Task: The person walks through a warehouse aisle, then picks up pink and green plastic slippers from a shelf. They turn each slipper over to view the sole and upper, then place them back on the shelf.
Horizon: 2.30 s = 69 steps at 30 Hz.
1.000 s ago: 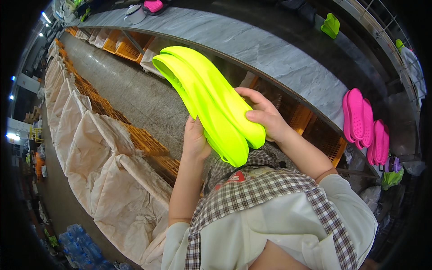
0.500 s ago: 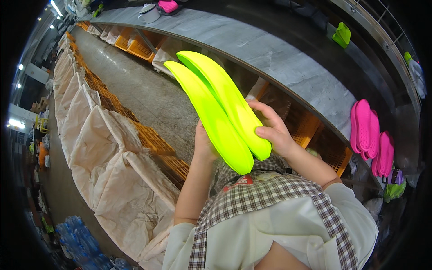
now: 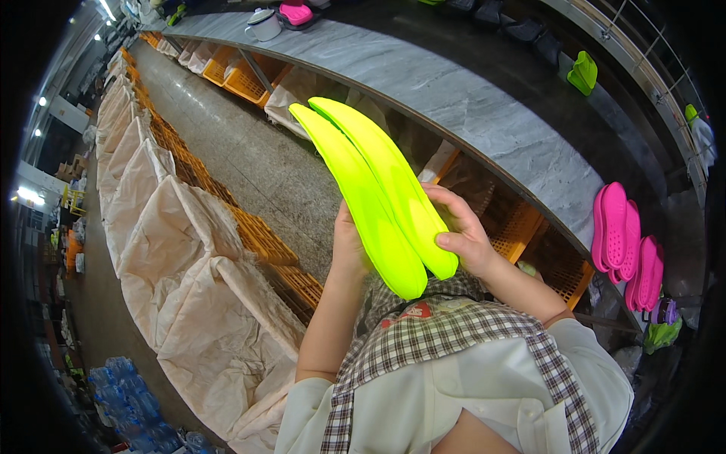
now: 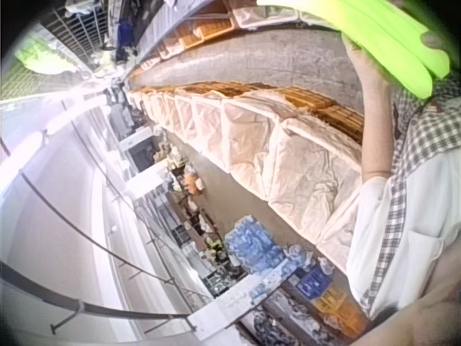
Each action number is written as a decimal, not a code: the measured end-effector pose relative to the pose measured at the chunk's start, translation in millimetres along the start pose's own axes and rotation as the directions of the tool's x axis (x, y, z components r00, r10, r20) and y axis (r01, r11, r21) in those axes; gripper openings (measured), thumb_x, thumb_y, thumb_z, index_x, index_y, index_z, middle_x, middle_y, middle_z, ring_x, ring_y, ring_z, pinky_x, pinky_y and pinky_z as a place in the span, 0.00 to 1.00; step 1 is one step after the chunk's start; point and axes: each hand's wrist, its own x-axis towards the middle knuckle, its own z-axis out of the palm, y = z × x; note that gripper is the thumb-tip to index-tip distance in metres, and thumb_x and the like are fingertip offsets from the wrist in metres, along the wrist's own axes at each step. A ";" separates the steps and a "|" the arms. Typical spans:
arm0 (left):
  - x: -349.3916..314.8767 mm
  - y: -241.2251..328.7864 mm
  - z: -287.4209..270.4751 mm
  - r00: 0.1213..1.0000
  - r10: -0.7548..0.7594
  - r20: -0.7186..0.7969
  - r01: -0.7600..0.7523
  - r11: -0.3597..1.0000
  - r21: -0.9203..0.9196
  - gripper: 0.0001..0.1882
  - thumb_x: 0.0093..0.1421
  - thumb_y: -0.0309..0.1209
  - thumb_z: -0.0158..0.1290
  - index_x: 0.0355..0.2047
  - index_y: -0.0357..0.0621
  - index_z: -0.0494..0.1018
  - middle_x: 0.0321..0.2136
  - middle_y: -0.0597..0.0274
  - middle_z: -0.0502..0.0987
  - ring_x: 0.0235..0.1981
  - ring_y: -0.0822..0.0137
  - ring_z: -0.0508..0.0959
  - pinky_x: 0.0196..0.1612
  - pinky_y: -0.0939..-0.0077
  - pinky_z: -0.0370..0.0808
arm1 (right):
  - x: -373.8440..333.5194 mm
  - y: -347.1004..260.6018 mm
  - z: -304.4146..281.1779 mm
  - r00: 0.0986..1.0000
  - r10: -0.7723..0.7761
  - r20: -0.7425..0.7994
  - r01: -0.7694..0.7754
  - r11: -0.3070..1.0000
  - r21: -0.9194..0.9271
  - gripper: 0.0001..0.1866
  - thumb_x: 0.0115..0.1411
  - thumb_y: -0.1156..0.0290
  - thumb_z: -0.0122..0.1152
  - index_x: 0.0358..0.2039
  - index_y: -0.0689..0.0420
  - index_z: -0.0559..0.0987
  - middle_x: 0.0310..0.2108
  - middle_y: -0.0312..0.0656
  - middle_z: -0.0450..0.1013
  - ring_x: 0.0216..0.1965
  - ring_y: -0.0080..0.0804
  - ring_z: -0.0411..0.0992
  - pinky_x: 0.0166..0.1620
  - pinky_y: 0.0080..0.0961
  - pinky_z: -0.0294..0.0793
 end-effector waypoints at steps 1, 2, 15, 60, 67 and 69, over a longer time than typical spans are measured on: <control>-0.5 -0.1 -0.3 1.000 0.009 -0.009 -0.009 1.000 0.008 0.15 0.61 0.28 0.48 0.48 0.38 0.66 0.42 0.55 0.74 0.40 0.63 0.77 0.41 0.68 0.78 | -0.4 0.4 0.0 1.000 0.003 -0.001 -0.003 1.000 0.010 0.32 0.54 0.59 0.57 0.55 0.63 0.63 0.59 0.50 0.57 0.62 0.41 0.53 0.63 0.37 0.48; -1.0 -0.6 -1.0 1.000 0.021 -0.012 -0.021 1.000 0.022 0.16 0.61 0.27 0.49 0.48 0.38 0.66 0.42 0.55 0.74 0.40 0.63 0.77 0.41 0.68 0.78 | 0.0 1.5 -0.3 1.000 0.009 0.002 -0.009 0.999 0.038 0.32 0.54 0.60 0.57 0.56 0.63 0.62 0.59 0.50 0.56 0.62 0.41 0.53 0.63 0.37 0.48; -4.8 -8.5 -13.1 0.993 0.081 -0.082 -0.063 0.977 0.205 0.22 0.61 0.29 0.51 0.53 0.38 0.61 0.46 0.57 0.71 0.45 0.66 0.74 0.47 0.71 0.73 | -4.0 19.7 -9.5 0.998 0.064 -0.011 -0.061 0.981 0.183 0.36 0.50 0.60 0.57 0.57 0.61 0.58 0.61 0.47 0.53 0.62 0.40 0.52 0.62 0.37 0.50; -15.9 -26.4 -46.0 0.933 -0.099 0.345 0.238 0.890 -0.388 0.17 0.64 0.38 0.44 0.49 0.42 0.65 0.41 0.59 0.72 0.38 0.68 0.74 0.39 0.76 0.76 | 23.0 -9.4 26.1 0.974 0.195 0.117 -0.154 0.944 -0.292 0.30 0.68 0.50 0.28 0.56 0.60 0.66 0.58 0.46 0.62 0.61 0.37 0.56 0.62 0.32 0.50; 0.1 -19.7 -61.8 0.984 -0.139 0.115 0.180 0.821 -0.542 0.18 0.64 0.34 0.45 0.52 0.38 0.65 0.43 0.54 0.74 0.42 0.63 0.76 0.43 0.73 0.75 | 20.3 5.8 23.5 0.980 0.196 0.041 -0.192 0.977 -0.087 0.34 0.63 0.55 0.48 0.62 0.60 0.53 0.58 0.50 0.60 0.57 0.36 0.60 0.59 0.28 0.56; -0.9 -17.0 -53.6 0.974 0.154 -0.166 -0.151 0.988 0.036 0.21 0.64 0.35 0.45 0.55 0.39 0.61 0.46 0.53 0.72 0.46 0.60 0.74 0.47 0.72 0.71 | 21.6 11.7 25.4 0.953 0.302 -0.013 -0.303 0.952 -0.050 0.37 0.61 0.60 0.52 0.64 0.57 0.47 0.59 0.52 0.57 0.59 0.38 0.58 0.59 0.30 0.56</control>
